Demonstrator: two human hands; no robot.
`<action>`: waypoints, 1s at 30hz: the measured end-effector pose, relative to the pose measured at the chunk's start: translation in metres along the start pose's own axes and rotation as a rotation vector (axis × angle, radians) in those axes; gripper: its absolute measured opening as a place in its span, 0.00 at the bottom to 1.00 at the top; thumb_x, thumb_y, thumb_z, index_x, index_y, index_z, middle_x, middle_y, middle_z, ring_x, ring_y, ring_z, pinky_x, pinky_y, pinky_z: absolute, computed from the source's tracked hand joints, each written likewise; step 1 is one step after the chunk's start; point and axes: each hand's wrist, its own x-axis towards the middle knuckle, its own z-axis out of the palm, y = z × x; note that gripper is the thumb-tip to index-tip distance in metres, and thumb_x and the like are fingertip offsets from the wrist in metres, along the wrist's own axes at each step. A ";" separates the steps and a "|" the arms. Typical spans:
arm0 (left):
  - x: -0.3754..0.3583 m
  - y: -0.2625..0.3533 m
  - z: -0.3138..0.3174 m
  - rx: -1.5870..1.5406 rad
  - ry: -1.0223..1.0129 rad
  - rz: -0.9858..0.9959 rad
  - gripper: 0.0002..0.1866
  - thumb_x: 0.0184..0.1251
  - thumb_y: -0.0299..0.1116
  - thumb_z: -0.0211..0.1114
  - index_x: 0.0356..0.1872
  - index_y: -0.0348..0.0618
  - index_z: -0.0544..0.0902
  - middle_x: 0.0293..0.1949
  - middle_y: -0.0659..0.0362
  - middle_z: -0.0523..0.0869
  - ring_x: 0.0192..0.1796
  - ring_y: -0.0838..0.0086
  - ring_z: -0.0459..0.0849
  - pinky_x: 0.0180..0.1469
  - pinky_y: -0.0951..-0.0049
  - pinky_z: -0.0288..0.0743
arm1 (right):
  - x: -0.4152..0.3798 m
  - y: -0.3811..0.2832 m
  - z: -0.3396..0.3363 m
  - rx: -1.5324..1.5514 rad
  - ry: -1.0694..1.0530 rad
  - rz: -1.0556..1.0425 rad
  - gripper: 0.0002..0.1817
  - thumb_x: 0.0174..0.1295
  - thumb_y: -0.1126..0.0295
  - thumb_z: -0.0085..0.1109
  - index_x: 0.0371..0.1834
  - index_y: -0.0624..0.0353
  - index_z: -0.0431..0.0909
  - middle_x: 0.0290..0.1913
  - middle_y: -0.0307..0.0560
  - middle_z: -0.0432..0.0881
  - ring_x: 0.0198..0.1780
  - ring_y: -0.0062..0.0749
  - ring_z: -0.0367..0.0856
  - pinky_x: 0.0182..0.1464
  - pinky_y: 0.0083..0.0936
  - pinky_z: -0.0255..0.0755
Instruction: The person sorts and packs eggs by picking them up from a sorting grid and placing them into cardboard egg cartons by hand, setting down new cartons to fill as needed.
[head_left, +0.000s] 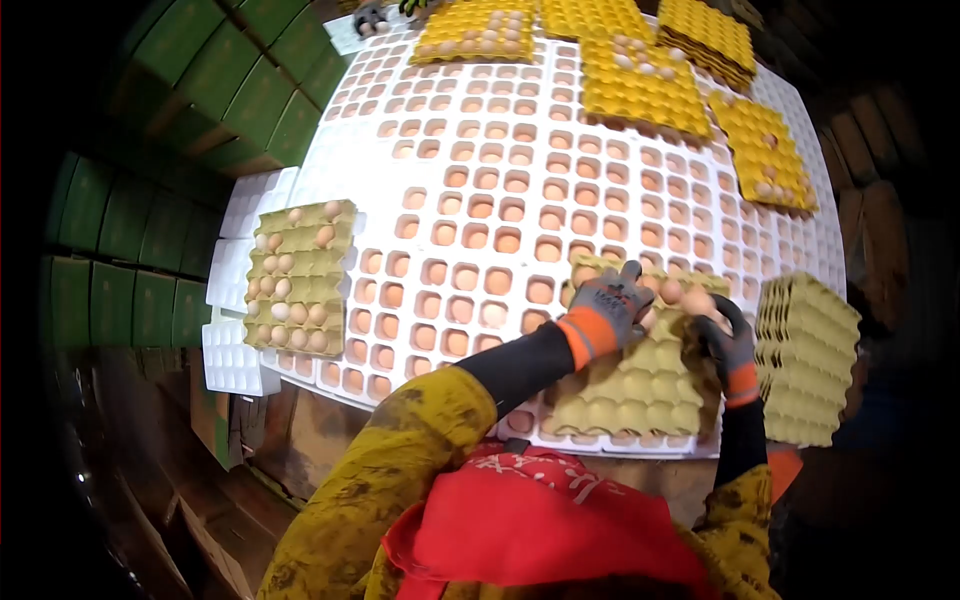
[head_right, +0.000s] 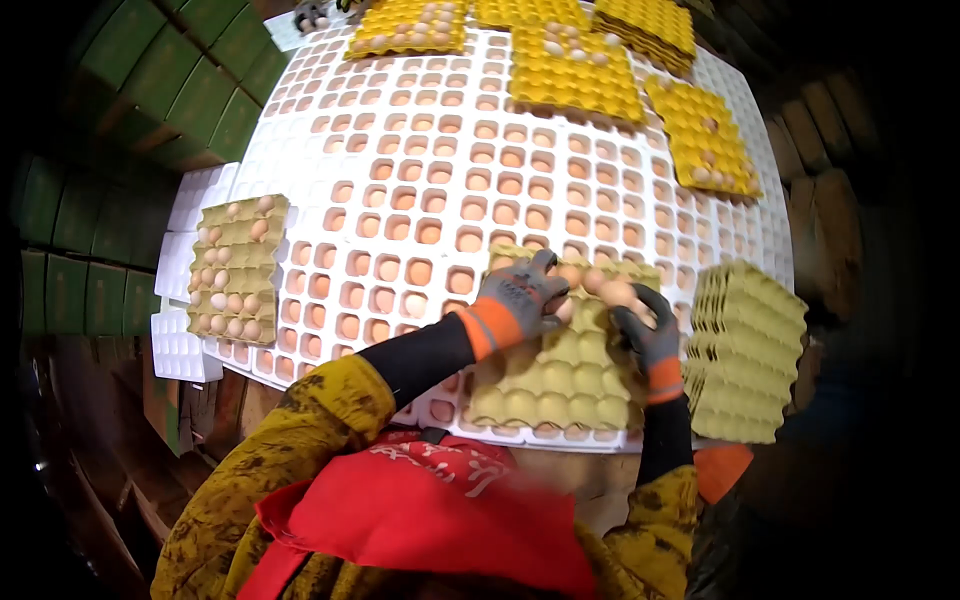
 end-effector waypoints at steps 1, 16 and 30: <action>-0.011 -0.019 0.002 -0.186 0.063 -0.063 0.25 0.50 0.49 0.77 0.50 0.55 0.85 0.63 0.48 0.75 0.55 0.51 0.84 0.52 0.52 0.80 | -0.002 -0.021 0.006 0.074 -0.022 0.028 0.24 0.61 0.60 0.72 0.58 0.59 0.82 0.40 0.39 0.85 0.33 0.22 0.81 0.34 0.22 0.75; -0.139 -0.390 -0.193 0.278 0.336 -0.508 0.17 0.55 0.43 0.74 0.44 0.49 0.86 0.52 0.51 0.80 0.47 0.54 0.86 0.48 0.56 0.80 | 0.110 -0.150 0.452 -0.404 -0.264 -0.537 0.24 0.53 0.55 0.74 0.52 0.53 0.83 0.55 0.52 0.80 0.51 0.50 0.83 0.56 0.43 0.77; -0.092 -0.452 -0.162 0.092 0.152 -0.382 0.20 0.67 0.38 0.68 0.60 0.52 0.84 0.59 0.53 0.84 0.51 0.58 0.86 0.54 0.63 0.79 | 0.156 -0.134 0.510 -0.386 -0.266 -0.217 0.19 0.69 0.64 0.59 0.62 0.45 0.82 0.60 0.46 0.82 0.55 0.40 0.83 0.56 0.34 0.77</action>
